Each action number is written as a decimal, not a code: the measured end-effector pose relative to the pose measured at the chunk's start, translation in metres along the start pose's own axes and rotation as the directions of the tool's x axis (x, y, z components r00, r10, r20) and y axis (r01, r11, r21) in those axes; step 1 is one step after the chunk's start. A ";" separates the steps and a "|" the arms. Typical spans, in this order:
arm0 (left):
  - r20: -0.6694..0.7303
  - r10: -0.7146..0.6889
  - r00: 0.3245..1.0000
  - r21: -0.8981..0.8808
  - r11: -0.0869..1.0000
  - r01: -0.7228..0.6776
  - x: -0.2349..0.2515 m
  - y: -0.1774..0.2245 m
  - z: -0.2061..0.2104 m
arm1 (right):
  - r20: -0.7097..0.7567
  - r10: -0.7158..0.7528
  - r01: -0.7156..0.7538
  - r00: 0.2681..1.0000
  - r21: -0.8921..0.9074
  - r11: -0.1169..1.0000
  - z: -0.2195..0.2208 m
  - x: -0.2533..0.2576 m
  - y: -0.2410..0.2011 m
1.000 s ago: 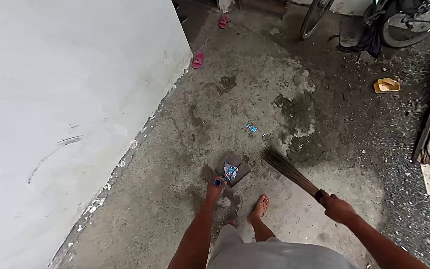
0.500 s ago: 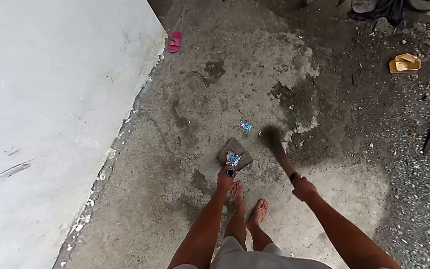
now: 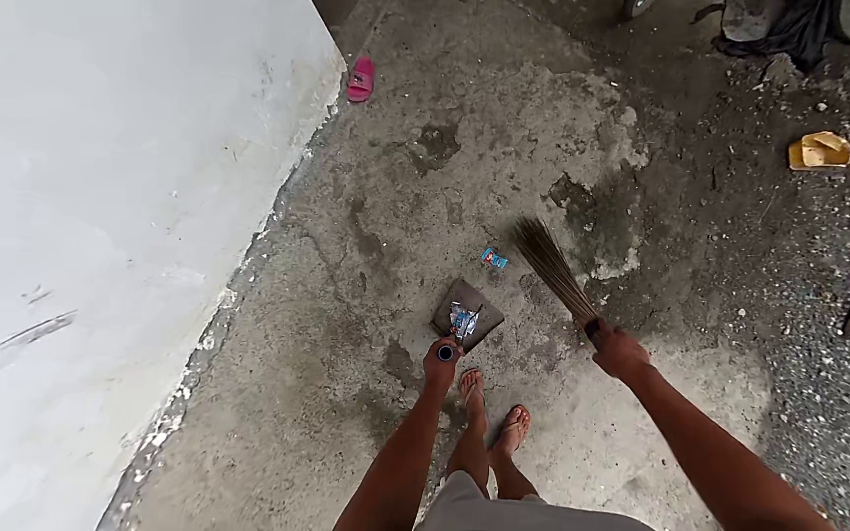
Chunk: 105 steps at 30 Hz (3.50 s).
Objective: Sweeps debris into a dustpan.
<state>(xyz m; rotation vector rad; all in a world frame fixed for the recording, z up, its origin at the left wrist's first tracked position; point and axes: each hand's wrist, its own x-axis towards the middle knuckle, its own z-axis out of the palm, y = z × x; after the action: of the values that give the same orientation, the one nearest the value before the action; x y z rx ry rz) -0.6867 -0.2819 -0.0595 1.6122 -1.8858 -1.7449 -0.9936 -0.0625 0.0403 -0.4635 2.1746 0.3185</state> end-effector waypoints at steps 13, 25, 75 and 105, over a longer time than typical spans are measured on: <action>-0.056 0.003 0.998 -0.193 0.981 -0.013 0.009 -0.003 -0.064 | 0.139 -0.176 0.197 0.975 -0.161 0.967 -0.040 -0.080 0.013; -0.342 -0.167 0.925 -0.185 0.977 0.108 0.072 0.031 -0.075 | -0.038 -0.324 0.305 0.945 -0.252 0.918 -0.186 0.150 -0.210; -0.425 -0.164 0.890 -0.338 0.941 0.012 0.255 0.277 -0.175 | 0.178 -0.117 0.110 0.977 0.050 0.993 -0.419 0.185 -0.114; -0.452 -0.337 0.826 -0.411 0.901 0.143 0.540 0.486 -0.144 | 0.275 -0.574 0.620 0.772 -0.530 0.579 -0.766 0.423 -0.544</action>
<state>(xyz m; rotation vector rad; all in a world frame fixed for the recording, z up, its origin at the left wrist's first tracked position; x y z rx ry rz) -1.1116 -0.8739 0.0705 1.9712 -1.0815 -1.4180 -1.5342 -0.9352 0.1208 -1.4885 1.6597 0.6253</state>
